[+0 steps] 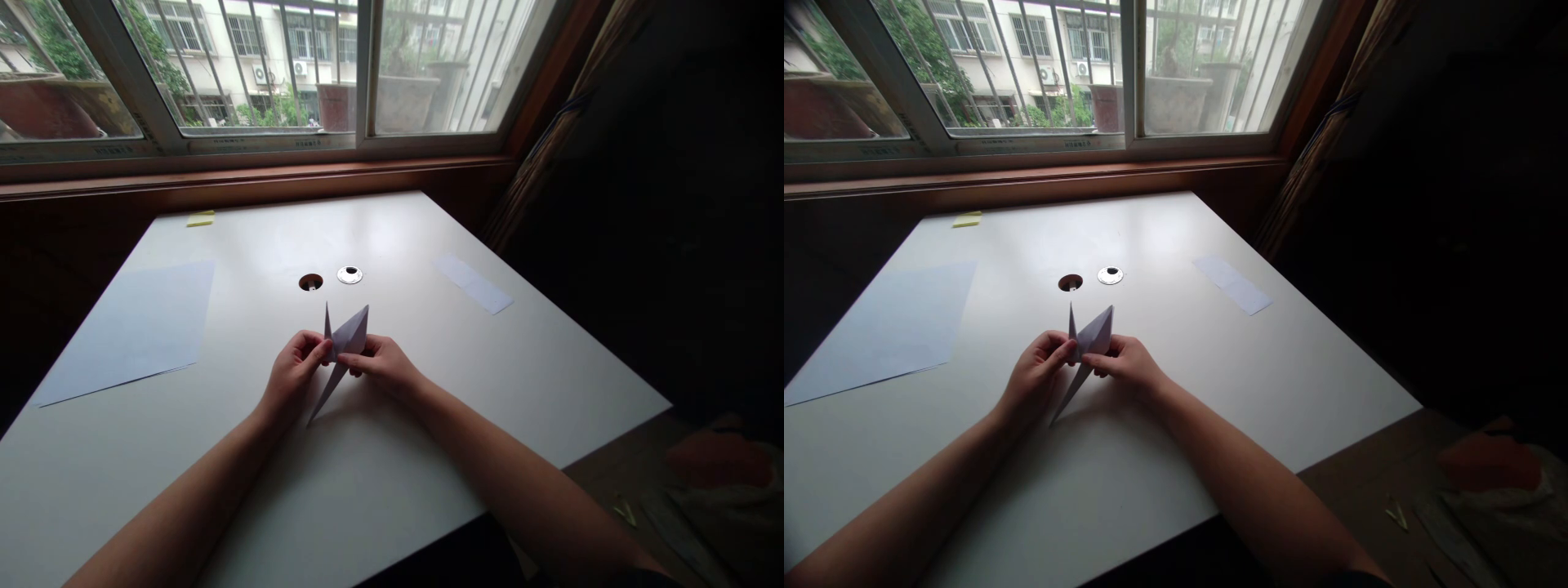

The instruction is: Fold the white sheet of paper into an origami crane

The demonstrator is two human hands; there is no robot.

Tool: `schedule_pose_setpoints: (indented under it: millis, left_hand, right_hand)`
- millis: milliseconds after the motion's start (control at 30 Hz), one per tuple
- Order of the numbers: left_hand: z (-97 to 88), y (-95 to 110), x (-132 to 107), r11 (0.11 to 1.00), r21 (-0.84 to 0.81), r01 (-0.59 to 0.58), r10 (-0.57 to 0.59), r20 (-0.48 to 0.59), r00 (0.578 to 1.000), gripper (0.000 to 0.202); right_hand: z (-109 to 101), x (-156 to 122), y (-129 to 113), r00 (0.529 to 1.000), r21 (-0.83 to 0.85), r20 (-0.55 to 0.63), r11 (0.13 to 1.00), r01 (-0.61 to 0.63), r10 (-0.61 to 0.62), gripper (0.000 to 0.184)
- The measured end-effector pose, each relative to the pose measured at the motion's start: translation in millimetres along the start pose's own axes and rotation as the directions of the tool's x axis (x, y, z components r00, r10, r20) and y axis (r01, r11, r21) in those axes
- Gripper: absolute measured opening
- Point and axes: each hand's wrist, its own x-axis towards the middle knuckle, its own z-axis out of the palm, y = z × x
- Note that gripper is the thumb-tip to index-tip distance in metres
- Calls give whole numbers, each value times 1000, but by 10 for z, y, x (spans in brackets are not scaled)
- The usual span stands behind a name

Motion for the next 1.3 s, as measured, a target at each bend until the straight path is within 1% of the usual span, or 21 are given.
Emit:
schedule_pose_setpoints:
  millis: [233, 400, 467, 567, 700, 867, 1033, 1167, 1300]
  left_hand:
    - [5, 28, -10, 999, 11, -42, 42, -42, 998, 25]
    - [-5, 58, -26, 999, -44, 0, 0, -3, 1000, 21]
    - [-9, 58, -27, 998, -68, 13, -12, 17, 1000, 20]
    - [-11, 37, -19, 996, -89, 18, -16, 19, 1000, 21]
    - [-7, 9, -8, 996, -87, 12, -11, 8, 1000, 22]
    - [-1, 18, -13, 997, -74, 12, -11, 19, 1000, 21]
    - [-14, -10, -24, 988, -143, 58, -52, 45, 998, 19]
    - [-28, -53, -15, 978, -191, 87, -77, 61, 995, 18]
    - [-33, -69, 1, 974, -205, 98, -86, 67, 994, 18]
  right_hand:
    - [-16, -5, 3, 1000, -30, 31, 1000, -4, 5, 33]
    - [-36, -6, 5, 997, -23, 70, 999, -22, 24, 31]
    - [-41, -4, -3, 996, -16, 81, 1000, -27, 28, 32]
    - [-41, -6, -33, 995, -19, 93, 999, -44, 45, 34]
    - [-27, -21, -74, 994, -68, 90, 996, -60, 66, 37]
    - [-4, -31, -75, 993, -115, 55, 989, -96, 103, 42]
    - [-15, -15, -64, 994, -81, 41, 992, -101, 105, 43]
    - [-41, 7, -41, 993, -30, 61, 995, -96, 98, 40]
    - [-61, 23, -16, 993, -15, 90, 997, -80, 81, 40]
